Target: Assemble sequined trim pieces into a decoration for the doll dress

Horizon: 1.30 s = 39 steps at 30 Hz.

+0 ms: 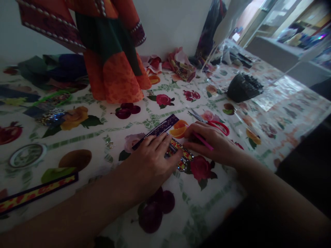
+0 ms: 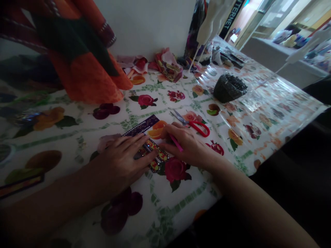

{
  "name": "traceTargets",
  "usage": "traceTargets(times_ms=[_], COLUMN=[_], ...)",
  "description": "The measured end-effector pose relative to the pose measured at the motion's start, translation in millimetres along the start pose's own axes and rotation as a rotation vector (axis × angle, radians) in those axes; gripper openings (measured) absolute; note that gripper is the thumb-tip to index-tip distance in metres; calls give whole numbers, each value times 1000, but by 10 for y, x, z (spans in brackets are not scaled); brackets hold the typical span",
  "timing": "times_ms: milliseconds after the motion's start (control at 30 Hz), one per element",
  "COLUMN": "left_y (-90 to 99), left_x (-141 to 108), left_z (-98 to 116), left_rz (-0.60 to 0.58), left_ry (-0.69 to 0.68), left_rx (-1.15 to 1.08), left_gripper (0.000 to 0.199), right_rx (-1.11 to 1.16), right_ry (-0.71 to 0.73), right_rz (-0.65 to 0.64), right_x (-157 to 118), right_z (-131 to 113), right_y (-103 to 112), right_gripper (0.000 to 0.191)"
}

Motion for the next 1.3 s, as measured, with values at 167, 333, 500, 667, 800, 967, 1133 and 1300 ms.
traceTargets(times_ms=[167,333,500,667,800,967,1133,1300], left_y=[7,-12,-10,6,7,4,9,22], left_x=[6,-7,-12,-1,3,-7,0,7], left_z=[6,7,11,8,0,2,3,-3], left_rz=[11,1,5,-2,-9,1,-12,-19], left_ry=[3,2,5,2,-9,-11,3,11], left_rx=[1,12,26,30,17,19,-12,-38], left_gripper=[32,35,38,40,37,36,39,36], right_rx=[-2,-5,-63,-39,55,7,-70,-10], right_ry=[16,23,-16,-2,12,7,47,40], right_rz=[-1,0,-15,-24,-6,16,21,32], right_x=[-1,-2,17,13,3,8,5,12], right_z=[-2,-33,-55,-28,0,4,7,13], right_y=[11,-3,-18,-1,33,-9,-68,-28], right_gripper=[16,16,15,16,16,15,16,17])
Point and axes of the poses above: each hand's wrist, its own x-axis towards the middle knuckle, its own y-axis out of the back of the hand, z = x × y, the point moved 4 cm from there along x, towards the middle knuckle, and after that the axes turned 5 degrees about x, right-handed, at the moved point
